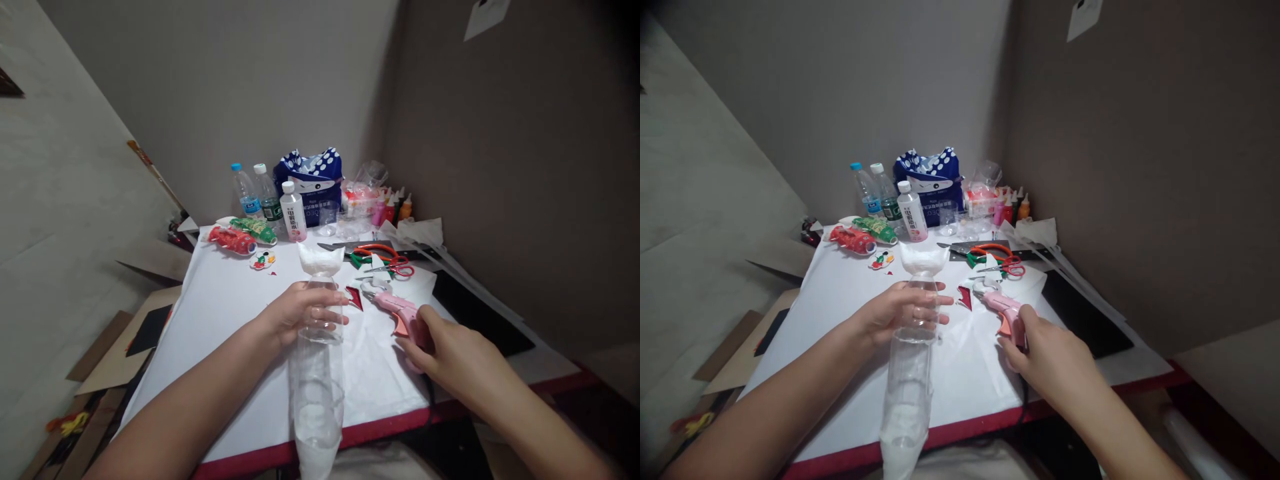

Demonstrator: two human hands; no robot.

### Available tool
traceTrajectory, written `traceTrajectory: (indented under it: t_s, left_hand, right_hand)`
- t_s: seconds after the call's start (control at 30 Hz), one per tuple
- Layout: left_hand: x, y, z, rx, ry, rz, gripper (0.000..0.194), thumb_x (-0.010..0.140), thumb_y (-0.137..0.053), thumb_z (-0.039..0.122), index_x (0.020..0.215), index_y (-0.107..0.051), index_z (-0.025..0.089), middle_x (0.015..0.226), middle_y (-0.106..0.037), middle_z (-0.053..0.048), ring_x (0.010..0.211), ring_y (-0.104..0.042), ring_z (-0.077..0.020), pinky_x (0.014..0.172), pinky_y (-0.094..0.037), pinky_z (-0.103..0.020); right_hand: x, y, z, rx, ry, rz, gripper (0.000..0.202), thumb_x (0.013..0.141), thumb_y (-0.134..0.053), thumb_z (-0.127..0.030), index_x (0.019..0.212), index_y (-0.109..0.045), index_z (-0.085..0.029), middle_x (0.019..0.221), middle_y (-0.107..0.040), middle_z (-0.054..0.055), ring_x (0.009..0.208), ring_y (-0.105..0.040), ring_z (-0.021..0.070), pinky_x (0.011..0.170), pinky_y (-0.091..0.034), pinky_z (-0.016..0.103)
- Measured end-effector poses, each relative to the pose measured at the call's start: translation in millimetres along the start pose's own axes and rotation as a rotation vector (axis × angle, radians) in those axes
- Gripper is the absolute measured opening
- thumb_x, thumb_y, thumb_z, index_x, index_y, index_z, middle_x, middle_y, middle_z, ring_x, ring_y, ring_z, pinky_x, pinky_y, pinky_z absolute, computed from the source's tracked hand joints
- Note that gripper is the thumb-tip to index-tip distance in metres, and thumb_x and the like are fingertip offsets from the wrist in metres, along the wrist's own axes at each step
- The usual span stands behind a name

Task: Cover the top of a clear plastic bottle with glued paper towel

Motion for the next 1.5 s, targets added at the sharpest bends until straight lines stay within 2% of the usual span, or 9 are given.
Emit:
traceTrajectory:
  t_s: [0.17, 0.33, 0.47, 0.57, 0.63, 0.77, 0.93, 1.07, 1.5]
  left_hand:
    - [-4, 0.4, 4, 0.003, -0.023, 0.033, 0.04, 0.062, -0.082, 0.029, 0.095, -0.065, 0.013, 0.116, -0.068, -0.015, 0.083, -0.071, -0.0237, 0.066, -0.051, -0.029]
    - [-3, 1.5, 3, -0.011, -0.035, 0.05, 0.045, 0.061, -0.083, 0.027, 0.1, -0.065, 0.014, 0.102, -0.071, -0.012, 0.081, -0.071, -0.023, 0.066, -0.05, -0.029]
    - [1, 1.5, -2, 0.005, -0.022, 0.033, 0.044, 0.063, -0.082, 0.029, 0.1, -0.064, 0.014, 0.086, -0.071, -0.008, 0.079, -0.071, -0.0233, 0.064, -0.049, -0.029]
    - [2, 0.8, -3, 0.025, -0.032, 0.031, 0.042, 0.064, -0.082, 0.03, 0.099, -0.065, 0.014, 0.079, -0.069, -0.005, 0.079, -0.071, -0.0226, 0.066, -0.049, -0.03]
    - [1, -0.3, -3, 0.027, -0.026, 0.024, 0.042, 0.065, -0.081, 0.03, 0.099, -0.065, 0.014, 0.065, -0.064, -0.001, 0.078, -0.07, -0.0224, 0.067, -0.049, -0.029]
    - [1, -2.8, -3, 0.045, -0.011, 0.04, 0.046, 0.062, -0.083, 0.031, 0.1, -0.065, 0.013, 0.064, -0.063, -0.001, 0.077, -0.07, -0.0224, 0.067, -0.048, -0.029]
    - [1, -3.8, -2, 0.126, -0.068, 0.049, 0.042, 0.059, -0.081, 0.029, 0.095, -0.067, 0.015, 0.084, -0.068, -0.006, 0.072, -0.068, -0.0203, 0.068, -0.049, -0.033]
    - [-2, -6.2, 0, 0.213, -0.092, 0.035, 0.041, 0.061, -0.079, 0.033, 0.097, -0.068, 0.015, 0.083, -0.067, -0.005, 0.072, -0.067, -0.0189, 0.068, -0.049, -0.031]
    - [-5, -11.9, 1, 0.293, -0.124, 0.065, 0.034, 0.06, -0.074, 0.03, 0.09, -0.069, 0.013, 0.078, -0.065, -0.006, 0.069, -0.064, -0.018, 0.06, -0.047, -0.028]
  right_hand:
    - [2, 3, 23, 0.174, -0.055, -0.022, 0.019, 0.074, -0.059, -0.025, 0.086, -0.044, -0.023, 0.063, -0.058, 0.0, 0.053, -0.057, 0.0191, 0.048, -0.031, 0.026]
    - [-7, -5, 30, 1.142, -0.213, 0.053, 0.048, 0.069, -0.074, -0.037, 0.104, -0.042, -0.025, 0.091, -0.06, 0.002, 0.065, -0.059, 0.016, 0.05, -0.047, 0.025]
    - [-12, -11, 15, 1.652, -0.329, -0.146, 0.06, 0.062, -0.085, -0.036, 0.109, -0.052, -0.018, 0.079, -0.062, 0.001, 0.06, -0.056, 0.0101, 0.049, -0.043, 0.017]
    - [-10, -10, 1, 1.756, -0.287, -0.277, 0.038, 0.066, -0.083, -0.039, 0.08, -0.061, -0.012, 0.062, -0.059, 0.001, 0.052, -0.05, 0.0072, 0.046, -0.039, 0.016]
    - [-7, -7, -6, 1.737, -0.247, -0.222, 0.037, 0.074, -0.076, -0.045, 0.069, -0.059, -0.013, 0.06, -0.06, 0.003, 0.052, -0.051, 0.0081, 0.047, -0.04, 0.017]
    - [-5, 5, -15, 1.429, -0.09, 0.149, 0.034, 0.087, -0.06, -0.049, 0.085, -0.063, -0.015, 0.075, -0.066, 0.006, 0.06, -0.058, 0.0131, 0.051, -0.046, 0.022]
    - [-7, 27, -35, 0.882, 0.409, 0.442, 0.014, 0.091, -0.054, -0.025, 0.103, -0.06, -0.02, 0.08, -0.063, 0.004, 0.061, -0.058, 0.0145, 0.051, -0.047, 0.025]
    - [-4, 39, -49, 0.671, 0.62, 0.533, 0.029, 0.09, -0.05, -0.012, 0.118, -0.053, -0.018, 0.096, -0.063, 0.008, 0.084, -0.062, 0.0181, 0.07, -0.051, 0.029]
    - [0, 44, -52, 0.515, 0.644, 0.55, 0.035, 0.09, -0.051, -0.011, 0.124, -0.049, -0.015, 0.104, -0.064, 0.011, 0.092, -0.062, 0.0206, 0.076, -0.051, 0.032]
Point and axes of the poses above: each hand's wrist, its own x-axis towards the middle knuckle, its own y-axis out of the back of the hand, z = x × y, the point moved 1 cm from there along x, towards the middle knuckle
